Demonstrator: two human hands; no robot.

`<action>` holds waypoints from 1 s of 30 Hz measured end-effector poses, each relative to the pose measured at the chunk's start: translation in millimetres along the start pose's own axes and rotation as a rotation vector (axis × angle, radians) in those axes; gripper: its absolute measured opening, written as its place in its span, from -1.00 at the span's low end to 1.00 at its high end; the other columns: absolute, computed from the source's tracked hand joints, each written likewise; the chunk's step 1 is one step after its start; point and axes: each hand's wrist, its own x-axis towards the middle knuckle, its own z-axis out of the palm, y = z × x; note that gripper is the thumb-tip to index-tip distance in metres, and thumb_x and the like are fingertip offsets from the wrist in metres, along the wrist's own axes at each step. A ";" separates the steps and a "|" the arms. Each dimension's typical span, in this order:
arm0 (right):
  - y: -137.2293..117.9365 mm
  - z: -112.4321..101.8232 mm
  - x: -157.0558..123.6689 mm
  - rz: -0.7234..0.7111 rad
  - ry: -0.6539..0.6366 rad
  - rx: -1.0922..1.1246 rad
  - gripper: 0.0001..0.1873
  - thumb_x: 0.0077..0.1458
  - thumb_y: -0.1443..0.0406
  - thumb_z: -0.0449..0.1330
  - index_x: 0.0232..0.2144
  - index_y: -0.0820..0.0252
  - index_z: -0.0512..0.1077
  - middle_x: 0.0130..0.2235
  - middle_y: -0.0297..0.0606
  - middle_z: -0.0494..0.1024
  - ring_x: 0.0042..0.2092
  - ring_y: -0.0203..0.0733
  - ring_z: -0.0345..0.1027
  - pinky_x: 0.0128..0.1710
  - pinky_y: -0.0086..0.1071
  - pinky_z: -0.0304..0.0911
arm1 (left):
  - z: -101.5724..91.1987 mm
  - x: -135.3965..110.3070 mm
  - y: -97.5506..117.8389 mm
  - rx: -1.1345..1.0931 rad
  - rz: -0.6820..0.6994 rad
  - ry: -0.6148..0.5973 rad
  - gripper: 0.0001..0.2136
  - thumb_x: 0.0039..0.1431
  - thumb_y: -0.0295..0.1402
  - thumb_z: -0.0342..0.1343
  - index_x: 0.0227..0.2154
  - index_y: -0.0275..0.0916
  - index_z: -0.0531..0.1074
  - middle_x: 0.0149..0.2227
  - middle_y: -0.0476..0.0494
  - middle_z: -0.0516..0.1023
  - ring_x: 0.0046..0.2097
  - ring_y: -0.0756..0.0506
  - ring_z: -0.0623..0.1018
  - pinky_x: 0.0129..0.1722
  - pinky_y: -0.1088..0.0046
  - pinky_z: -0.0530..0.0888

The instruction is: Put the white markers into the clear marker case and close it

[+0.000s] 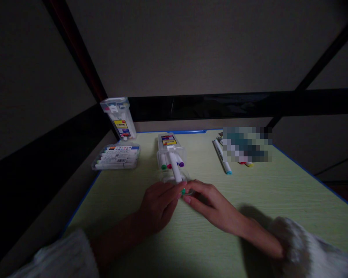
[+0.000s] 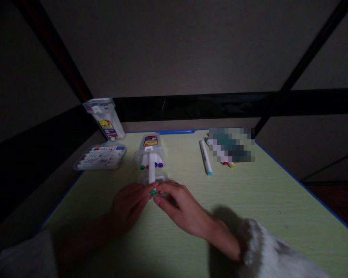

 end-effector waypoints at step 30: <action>2.2 1.4 -0.8 0.008 0.015 0.041 -0.86 0.08 0.33 0.06 -0.28 0.18 0.37 -0.28 -0.28 0.43 -0.26 -0.27 0.30 -0.25 -0.35 0.21 | 1.1 -0.5 -3.5 -0.021 -0.065 0.005 -0.78 0.17 -0.53 -0.10 -0.13 -0.39 0.34 -0.38 -0.15 0.43 -0.36 0.00 0.43 -0.38 0.51 0.42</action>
